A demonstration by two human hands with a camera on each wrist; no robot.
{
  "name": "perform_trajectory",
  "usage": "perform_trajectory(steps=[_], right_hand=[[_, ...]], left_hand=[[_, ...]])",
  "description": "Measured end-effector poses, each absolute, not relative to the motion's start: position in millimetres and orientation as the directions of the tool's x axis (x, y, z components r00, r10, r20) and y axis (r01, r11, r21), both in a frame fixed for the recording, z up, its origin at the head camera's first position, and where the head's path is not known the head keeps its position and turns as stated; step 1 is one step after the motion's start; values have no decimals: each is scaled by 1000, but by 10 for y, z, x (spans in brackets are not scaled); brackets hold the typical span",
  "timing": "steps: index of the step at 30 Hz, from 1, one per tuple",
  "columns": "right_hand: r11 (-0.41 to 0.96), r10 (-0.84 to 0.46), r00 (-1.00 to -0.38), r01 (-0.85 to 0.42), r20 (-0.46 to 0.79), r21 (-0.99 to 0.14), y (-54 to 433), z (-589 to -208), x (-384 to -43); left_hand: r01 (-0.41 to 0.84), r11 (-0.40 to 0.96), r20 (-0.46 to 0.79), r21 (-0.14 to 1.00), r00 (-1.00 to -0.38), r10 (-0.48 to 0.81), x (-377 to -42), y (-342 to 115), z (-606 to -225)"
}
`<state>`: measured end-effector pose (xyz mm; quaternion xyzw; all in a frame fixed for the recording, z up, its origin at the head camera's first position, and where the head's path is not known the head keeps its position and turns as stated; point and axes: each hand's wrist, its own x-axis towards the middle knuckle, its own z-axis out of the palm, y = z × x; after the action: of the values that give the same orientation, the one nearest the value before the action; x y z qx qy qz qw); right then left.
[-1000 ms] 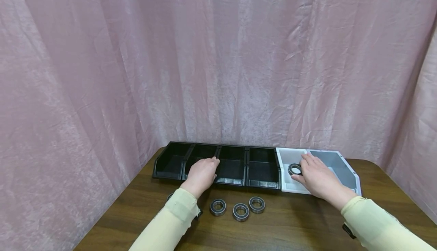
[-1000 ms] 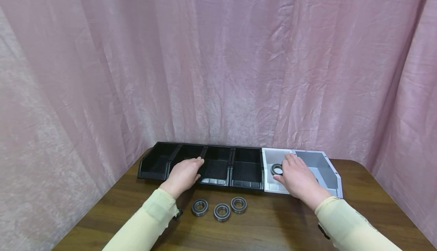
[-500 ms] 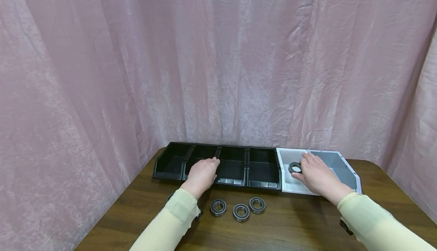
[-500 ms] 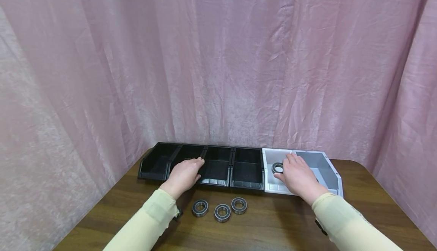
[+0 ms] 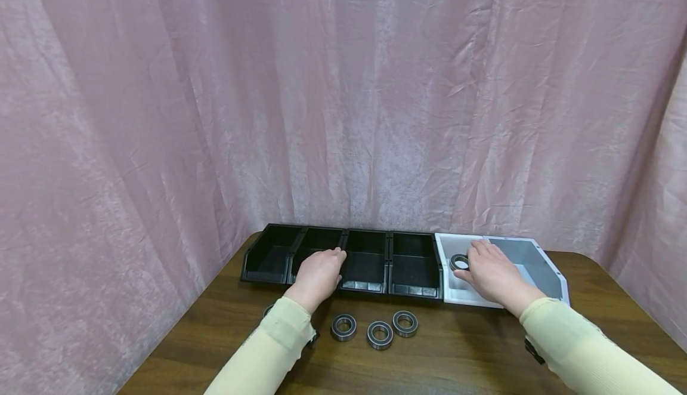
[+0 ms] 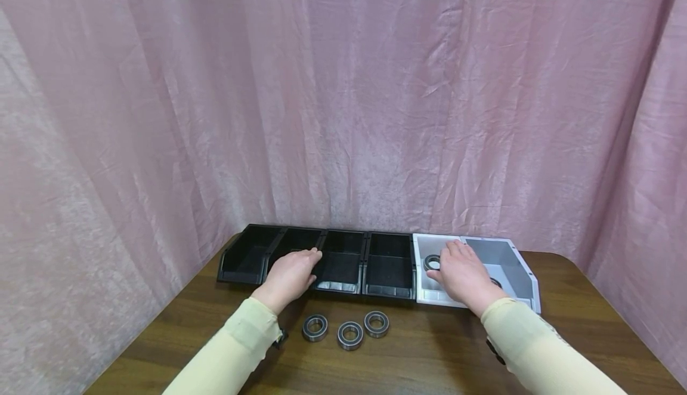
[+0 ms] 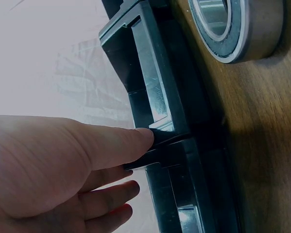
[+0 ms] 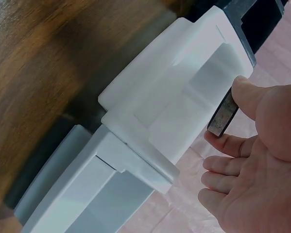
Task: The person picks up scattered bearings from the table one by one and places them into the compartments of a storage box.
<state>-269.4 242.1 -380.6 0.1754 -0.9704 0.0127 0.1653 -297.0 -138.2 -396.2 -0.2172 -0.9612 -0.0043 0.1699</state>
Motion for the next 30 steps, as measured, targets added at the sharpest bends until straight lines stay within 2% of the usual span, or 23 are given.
perform_trajectory(steps=[30], right_hand=[[955,-285,-921,-298,267,-9,2465,-3988,-2877]], left_hand=[[419,906,329,-64,-848,416,-2980,-1387,-3965]])
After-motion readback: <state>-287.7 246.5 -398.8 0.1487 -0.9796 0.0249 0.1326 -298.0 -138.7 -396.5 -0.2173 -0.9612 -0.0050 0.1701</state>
